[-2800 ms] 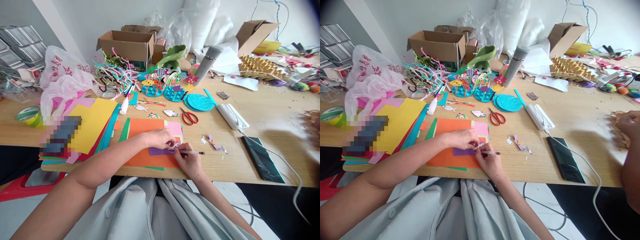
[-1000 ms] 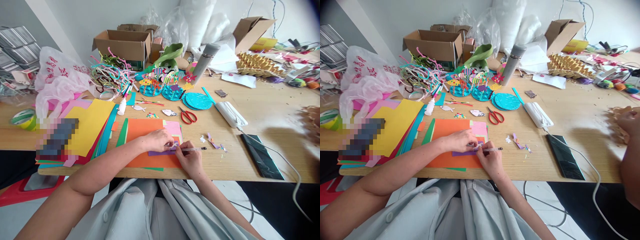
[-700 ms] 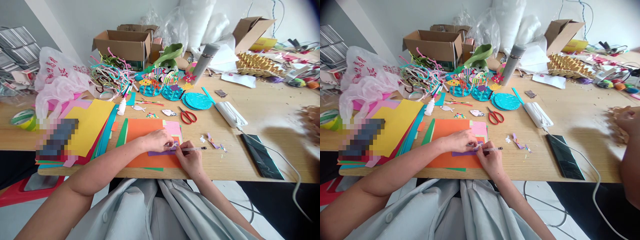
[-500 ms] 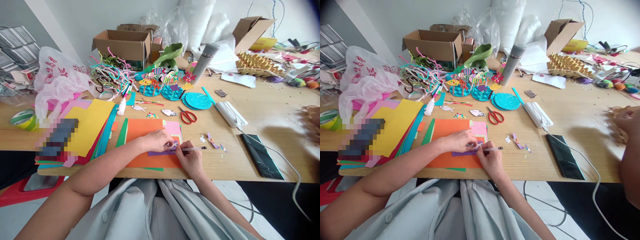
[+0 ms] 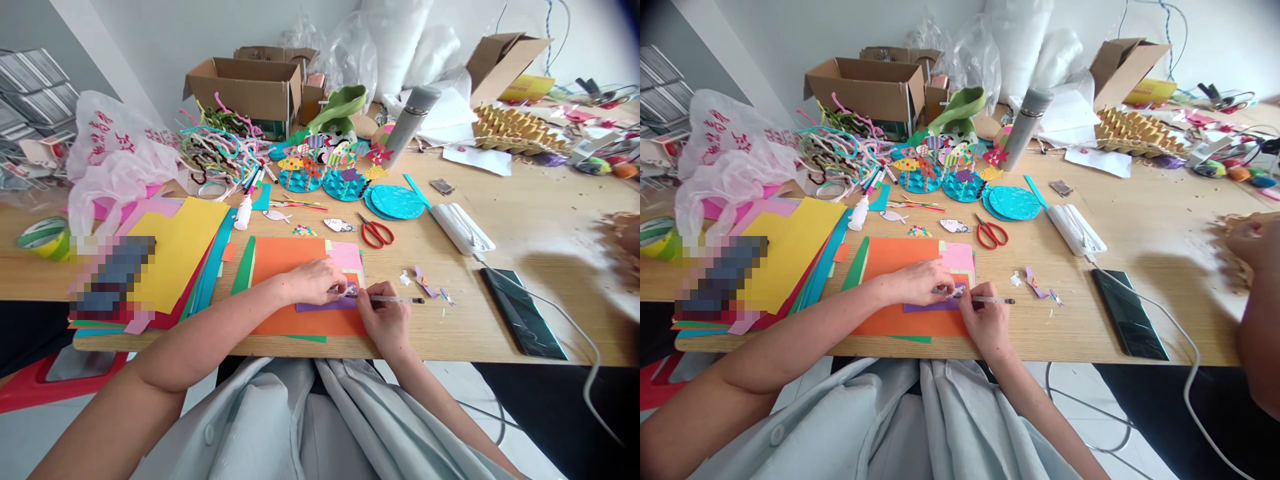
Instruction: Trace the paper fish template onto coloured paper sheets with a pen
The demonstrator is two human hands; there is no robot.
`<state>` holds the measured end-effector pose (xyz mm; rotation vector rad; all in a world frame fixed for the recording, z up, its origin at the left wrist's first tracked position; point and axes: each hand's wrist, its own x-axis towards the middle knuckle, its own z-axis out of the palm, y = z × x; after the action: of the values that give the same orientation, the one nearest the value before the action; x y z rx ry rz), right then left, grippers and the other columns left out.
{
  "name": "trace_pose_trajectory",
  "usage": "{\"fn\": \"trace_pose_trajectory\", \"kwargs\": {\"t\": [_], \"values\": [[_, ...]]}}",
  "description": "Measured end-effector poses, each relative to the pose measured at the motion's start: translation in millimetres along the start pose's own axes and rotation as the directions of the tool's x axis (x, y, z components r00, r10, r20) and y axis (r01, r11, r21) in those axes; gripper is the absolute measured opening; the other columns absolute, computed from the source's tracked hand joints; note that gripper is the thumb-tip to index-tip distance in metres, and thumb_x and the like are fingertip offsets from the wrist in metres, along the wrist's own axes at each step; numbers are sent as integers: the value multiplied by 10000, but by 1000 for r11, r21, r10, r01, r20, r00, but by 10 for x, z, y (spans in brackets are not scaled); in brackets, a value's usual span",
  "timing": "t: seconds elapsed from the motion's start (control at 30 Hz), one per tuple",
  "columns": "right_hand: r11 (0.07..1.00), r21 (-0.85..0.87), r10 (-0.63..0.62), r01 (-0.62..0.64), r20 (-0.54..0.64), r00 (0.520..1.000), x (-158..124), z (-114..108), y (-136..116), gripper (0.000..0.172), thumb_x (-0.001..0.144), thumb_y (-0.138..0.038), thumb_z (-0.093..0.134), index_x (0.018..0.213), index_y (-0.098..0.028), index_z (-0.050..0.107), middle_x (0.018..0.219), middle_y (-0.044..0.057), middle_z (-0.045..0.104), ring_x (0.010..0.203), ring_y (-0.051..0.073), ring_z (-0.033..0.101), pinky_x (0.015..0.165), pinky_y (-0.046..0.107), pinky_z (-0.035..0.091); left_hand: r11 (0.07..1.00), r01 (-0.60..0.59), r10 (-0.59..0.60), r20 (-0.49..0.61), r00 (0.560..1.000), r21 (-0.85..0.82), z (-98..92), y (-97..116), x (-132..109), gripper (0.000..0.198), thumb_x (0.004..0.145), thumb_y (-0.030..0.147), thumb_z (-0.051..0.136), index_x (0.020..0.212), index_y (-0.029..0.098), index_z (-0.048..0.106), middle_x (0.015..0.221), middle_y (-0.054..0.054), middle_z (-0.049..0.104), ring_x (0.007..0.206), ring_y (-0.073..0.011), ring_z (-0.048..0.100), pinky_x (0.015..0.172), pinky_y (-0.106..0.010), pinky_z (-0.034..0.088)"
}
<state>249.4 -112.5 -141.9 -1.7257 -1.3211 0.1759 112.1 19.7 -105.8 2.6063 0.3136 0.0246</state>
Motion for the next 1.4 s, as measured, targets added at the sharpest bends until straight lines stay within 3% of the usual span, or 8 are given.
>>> {"fn": "trace_pose_trajectory", "kwargs": {"t": [0.17,0.8,1.4], "values": [[997,-81,-4,3,-20,1000,6,2,-2,213,836,-320,539,669,-231,441,540,-41,518,462,113,492,467,229,383,1000,-12,12,-10,1000,-4,15,-9,6,59,821,207,627,840,197,682,834,-40,659,877,-197,559,758,-279,410],[996,-94,3,-1,31,1000,-33,12,24,199,846,-322,540,692,-229,454,550,-38,544,480,119,525,470,227,391,1000,-14,13,6,1000,18,-26,30,-11,89,794,163,604,841,192,673,809,-43,652,872,-197,575,767,-272,413],[989,-21,-142,144,94,985,-31,24,-22,169,855,-260,551,723,-224,452,561,-46,537,459,95,492,455,207,380,1000,-17,17,11,1000,18,-24,17,-30,74,804,186,602,844,193,664,815,-39,655,891,-206,568,750,-274,394]]}}
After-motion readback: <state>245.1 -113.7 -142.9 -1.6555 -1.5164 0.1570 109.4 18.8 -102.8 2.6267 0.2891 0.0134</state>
